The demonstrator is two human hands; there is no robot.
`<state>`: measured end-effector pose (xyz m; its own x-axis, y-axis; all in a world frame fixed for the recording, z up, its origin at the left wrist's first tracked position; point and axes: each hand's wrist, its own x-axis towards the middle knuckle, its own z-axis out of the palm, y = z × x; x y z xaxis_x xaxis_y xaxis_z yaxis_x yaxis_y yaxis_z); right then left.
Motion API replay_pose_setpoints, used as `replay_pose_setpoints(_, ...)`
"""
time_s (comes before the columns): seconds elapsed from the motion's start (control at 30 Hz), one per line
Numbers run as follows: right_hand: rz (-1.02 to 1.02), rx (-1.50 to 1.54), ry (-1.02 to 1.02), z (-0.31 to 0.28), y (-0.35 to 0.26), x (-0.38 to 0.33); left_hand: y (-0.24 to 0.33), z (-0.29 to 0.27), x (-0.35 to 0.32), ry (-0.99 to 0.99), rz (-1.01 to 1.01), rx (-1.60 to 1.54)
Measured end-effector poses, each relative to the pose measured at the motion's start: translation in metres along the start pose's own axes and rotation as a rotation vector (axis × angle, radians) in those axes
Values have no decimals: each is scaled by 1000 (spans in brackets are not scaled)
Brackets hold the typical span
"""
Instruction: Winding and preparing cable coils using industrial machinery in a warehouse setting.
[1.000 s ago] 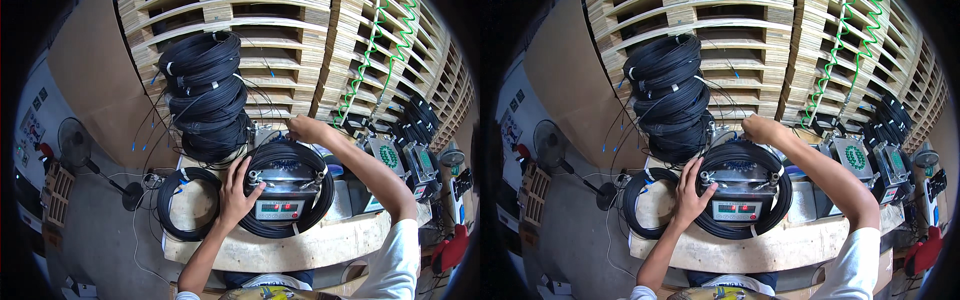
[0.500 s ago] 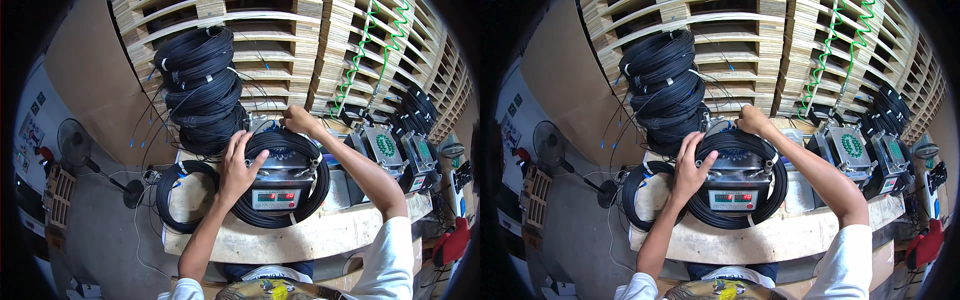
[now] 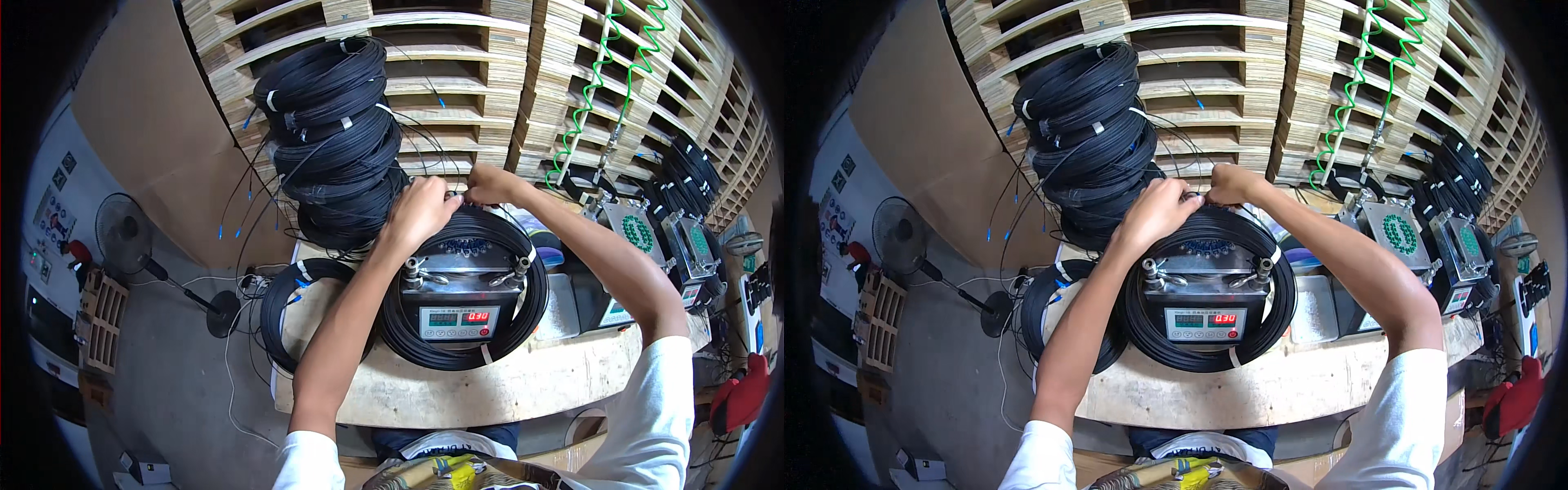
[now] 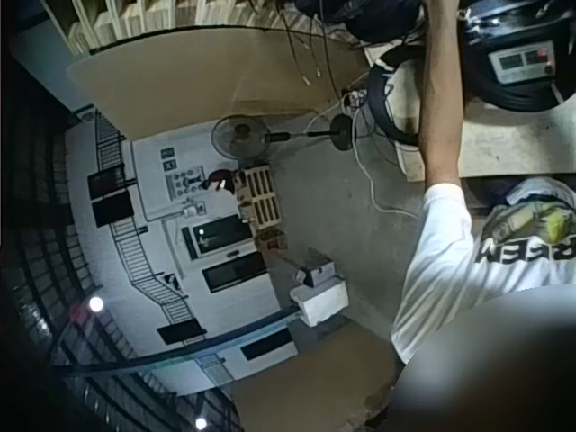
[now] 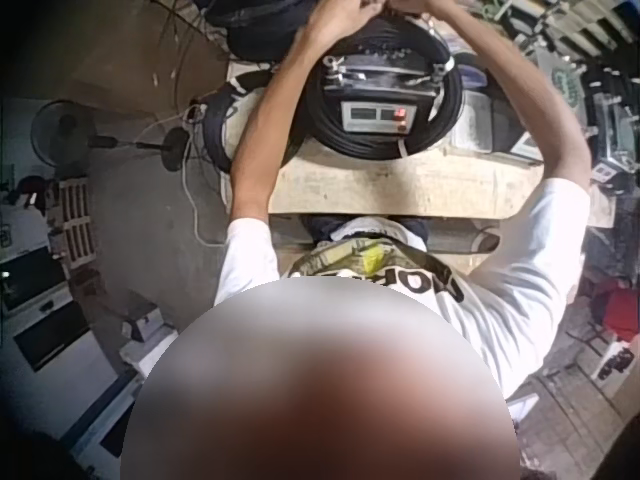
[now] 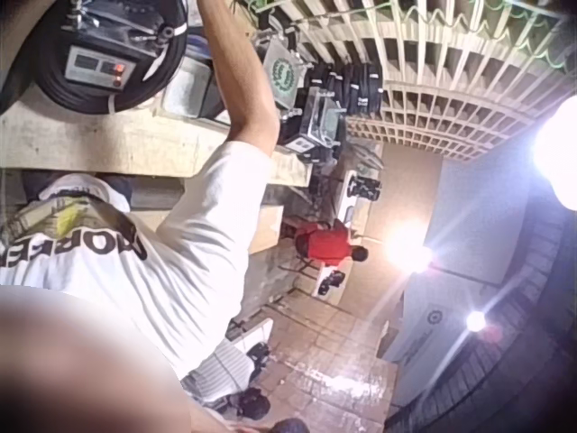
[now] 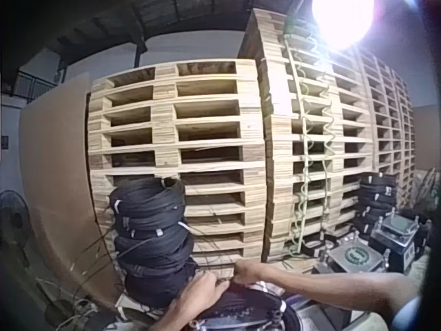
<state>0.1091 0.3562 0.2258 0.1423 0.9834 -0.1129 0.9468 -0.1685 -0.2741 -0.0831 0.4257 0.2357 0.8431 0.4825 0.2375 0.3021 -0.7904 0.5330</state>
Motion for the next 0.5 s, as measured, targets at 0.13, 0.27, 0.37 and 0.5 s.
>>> replay_pose_setpoints(0.13, 222, 465, 179, 17, -14, -12, -9, 8, 13, 54, 153, 82)
replay_pose_setpoints(0.27, 202, 740, 245, 5, -25, -20, -13, 15, 18, 78, 180, 207)
replay_pose_setpoints(0.37, 175, 509, 281, 5, -18, -15, -12, 16, 23, 51, 210, 251)
replay_pose_setpoints(0.5, 232, 431, 105, -9, -16, -22, 0, 6, 21, 10, 144, 208)
